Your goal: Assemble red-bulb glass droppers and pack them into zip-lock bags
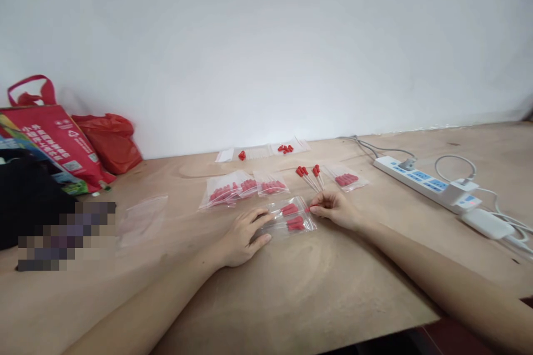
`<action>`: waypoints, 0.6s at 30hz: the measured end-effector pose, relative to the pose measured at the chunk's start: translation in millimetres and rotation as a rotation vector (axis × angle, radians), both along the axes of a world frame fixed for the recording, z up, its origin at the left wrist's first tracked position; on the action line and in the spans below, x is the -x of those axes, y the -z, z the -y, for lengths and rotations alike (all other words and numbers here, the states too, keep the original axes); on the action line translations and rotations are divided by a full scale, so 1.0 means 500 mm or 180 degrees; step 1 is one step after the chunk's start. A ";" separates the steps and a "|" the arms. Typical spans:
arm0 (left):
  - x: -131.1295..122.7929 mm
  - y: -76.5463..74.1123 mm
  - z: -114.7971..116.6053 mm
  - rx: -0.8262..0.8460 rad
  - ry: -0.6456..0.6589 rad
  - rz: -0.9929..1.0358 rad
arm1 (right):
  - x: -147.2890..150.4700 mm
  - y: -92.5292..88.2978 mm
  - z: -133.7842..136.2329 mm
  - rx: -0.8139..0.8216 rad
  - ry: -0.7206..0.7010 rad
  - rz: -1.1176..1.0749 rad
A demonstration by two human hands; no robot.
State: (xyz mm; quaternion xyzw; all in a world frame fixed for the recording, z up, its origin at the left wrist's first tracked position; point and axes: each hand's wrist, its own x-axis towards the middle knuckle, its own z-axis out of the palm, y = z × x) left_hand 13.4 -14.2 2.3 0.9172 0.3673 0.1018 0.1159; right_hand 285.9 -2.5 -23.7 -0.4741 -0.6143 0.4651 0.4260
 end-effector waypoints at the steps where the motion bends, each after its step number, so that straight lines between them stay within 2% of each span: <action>1: 0.000 0.000 0.000 -0.0005 -0.0001 -0.0002 | 0.009 0.003 0.000 -0.0002 -0.0066 0.0025; 6: -0.001 -0.002 0.001 -0.0026 0.0014 0.0021 | 0.045 0.004 -0.007 -0.0020 -0.0315 0.0003; 12: -0.001 -0.003 0.001 -0.0046 0.0026 0.0045 | 0.064 0.015 -0.023 -0.0089 0.0126 0.0025; 16: -0.001 -0.005 0.001 -0.0026 0.0025 0.0079 | 0.061 0.011 -0.021 -0.0077 -0.0343 0.0059; 18: -0.002 -0.005 0.002 -0.0025 0.0026 0.0095 | 0.055 0.003 -0.024 -0.0026 -0.0145 0.0114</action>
